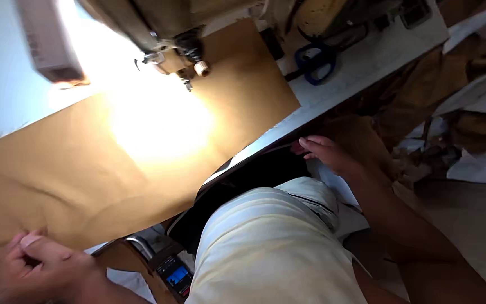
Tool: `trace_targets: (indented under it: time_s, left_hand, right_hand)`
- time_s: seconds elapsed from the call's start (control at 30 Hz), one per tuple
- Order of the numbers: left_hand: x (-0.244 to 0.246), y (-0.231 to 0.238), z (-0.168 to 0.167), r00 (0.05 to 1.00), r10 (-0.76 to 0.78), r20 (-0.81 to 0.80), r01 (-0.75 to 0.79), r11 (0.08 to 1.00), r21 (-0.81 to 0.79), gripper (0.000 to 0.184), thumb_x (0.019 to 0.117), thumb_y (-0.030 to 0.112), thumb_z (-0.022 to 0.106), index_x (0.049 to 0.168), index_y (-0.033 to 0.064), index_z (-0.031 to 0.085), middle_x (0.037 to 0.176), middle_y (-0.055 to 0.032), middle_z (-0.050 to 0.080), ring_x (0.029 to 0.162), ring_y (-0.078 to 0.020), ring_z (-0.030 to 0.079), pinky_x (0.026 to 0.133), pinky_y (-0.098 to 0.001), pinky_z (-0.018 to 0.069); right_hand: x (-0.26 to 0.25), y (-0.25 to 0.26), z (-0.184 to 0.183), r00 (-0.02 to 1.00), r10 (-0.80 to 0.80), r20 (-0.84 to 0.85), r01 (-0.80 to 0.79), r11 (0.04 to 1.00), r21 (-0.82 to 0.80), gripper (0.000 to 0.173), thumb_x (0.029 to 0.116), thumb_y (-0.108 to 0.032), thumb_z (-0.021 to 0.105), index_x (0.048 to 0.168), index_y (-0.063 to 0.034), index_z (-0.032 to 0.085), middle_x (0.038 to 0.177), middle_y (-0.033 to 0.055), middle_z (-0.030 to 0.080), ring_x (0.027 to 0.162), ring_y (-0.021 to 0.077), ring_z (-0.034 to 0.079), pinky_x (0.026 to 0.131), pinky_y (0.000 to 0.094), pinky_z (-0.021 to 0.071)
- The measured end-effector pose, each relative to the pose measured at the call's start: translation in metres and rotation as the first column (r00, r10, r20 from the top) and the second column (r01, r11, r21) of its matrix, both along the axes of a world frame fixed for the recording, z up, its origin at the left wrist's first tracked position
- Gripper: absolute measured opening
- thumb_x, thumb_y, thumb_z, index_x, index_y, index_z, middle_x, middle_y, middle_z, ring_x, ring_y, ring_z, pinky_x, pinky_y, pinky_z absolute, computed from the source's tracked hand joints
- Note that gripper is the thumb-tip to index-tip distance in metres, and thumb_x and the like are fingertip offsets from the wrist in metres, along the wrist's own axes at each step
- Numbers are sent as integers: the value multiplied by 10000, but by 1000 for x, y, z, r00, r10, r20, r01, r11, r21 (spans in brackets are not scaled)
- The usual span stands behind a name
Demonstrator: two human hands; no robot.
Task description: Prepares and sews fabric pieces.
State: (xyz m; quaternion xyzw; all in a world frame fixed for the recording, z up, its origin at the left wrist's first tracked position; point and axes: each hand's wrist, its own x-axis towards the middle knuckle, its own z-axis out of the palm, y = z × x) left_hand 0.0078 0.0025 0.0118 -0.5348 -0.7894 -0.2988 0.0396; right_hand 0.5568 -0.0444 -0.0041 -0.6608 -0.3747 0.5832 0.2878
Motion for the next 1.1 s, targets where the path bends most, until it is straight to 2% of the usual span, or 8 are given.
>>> trace_targets:
  time_s: [0.1, 0.23, 0.37, 0.47, 0.63, 0.73, 0.83, 1.1]
  left_hand:
    - [-2, 3, -3, 999, -20, 36, 19, 999, 31, 341, 1066, 125, 447, 1171, -99, 682, 1268, -207, 694, 1214, -180, 664, 1078, -288, 482]
    - [6, 3, 3, 999, 3, 48, -3, 1000, -18, 363, 1070, 142, 426, 1193, -96, 670, 1247, -176, 700, 1191, -140, 661, 1062, -271, 490]
    - [3, 4, -1, 1000, 11, 21, -12, 1000, 3, 364, 1078, 148, 424, 1192, -74, 689, 1237, -157, 714, 1190, -126, 667, 1069, -266, 488]
    - [0, 5, -4, 999, 39, -5, -39, 999, -9, 390, 1084, 193, 418, 1222, -50, 689, 1271, -149, 704, 1226, -131, 648, 1098, -272, 457]
    - [6, 4, 1, 998, 56, 2, -55, 998, -15, 383, 1074, 191, 420, 1198, -39, 701, 1260, -130, 712, 1208, -106, 652, 1085, -260, 457]
    - [7, 4, 0, 999, 51, 17, -51, 999, -3, 385, 1076, 172, 413, 1185, -66, 695, 1251, -145, 713, 1198, -117, 657, 1079, -260, 461]
    - [11, 4, 3, 999, 48, 17, -48, 999, 4, 387, 1075, 162, 407, 1186, -72, 694, 1258, -151, 710, 1201, -116, 656, 1082, -256, 458]
    - [5, 2, 1, 998, 37, -58, -35, 999, 23, 356, 1071, 173, 438, 1144, -20, 729, 1204, -117, 737, 1174, -116, 674, 1058, -270, 475]
  right_hand:
    - [19, -36, -46, 974, -145, 173, 167, 978, -122, 500, 1055, -397, 558, 1401, -36, 576, 1393, 152, 616, 1295, 224, 591, 1116, 461, 470]
    - [0, -59, -83, 966, -235, 107, 250, 953, -168, 634, 995, -497, 628, 1501, -136, 499, 1521, 110, 523, 1387, 232, 516, 1136, 505, 445]
    - [7, -48, -85, 975, -184, 126, 194, 978, -75, 659, 946, -476, 707, 1437, -63, 555, 1427, 163, 592, 1318, 234, 577, 1112, 470, 480]
    - [25, -42, -77, 971, -238, -4, 237, 970, -62, 442, 1034, -358, 607, 1324, -25, 635, 1295, 136, 668, 1209, 215, 631, 1051, 452, 509]
    - [65, -56, -84, 904, -389, -175, 341, 906, -249, 531, 1086, -507, 392, 1354, -100, 602, 1100, 37, 734, 989, 157, 709, 849, 345, 581]
    - [77, -81, -106, 951, -205, 233, 265, 927, -265, 487, 1026, -418, 618, 1314, -25, 627, 1185, 168, 704, 1076, 280, 680, 941, 500, 541]
    - [75, -113, -129, 822, 169, 543, 27, 942, -333, 602, 927, -425, 740, 1360, -26, 614, 1217, 244, 685, 1109, 416, 674, 967, 661, 513]
    - [58, -129, -143, 635, 497, 592, -63, 797, -601, 236, 1001, -153, 601, 1204, -85, 703, 1153, 247, 712, 1116, 480, 664, 906, 696, 507]
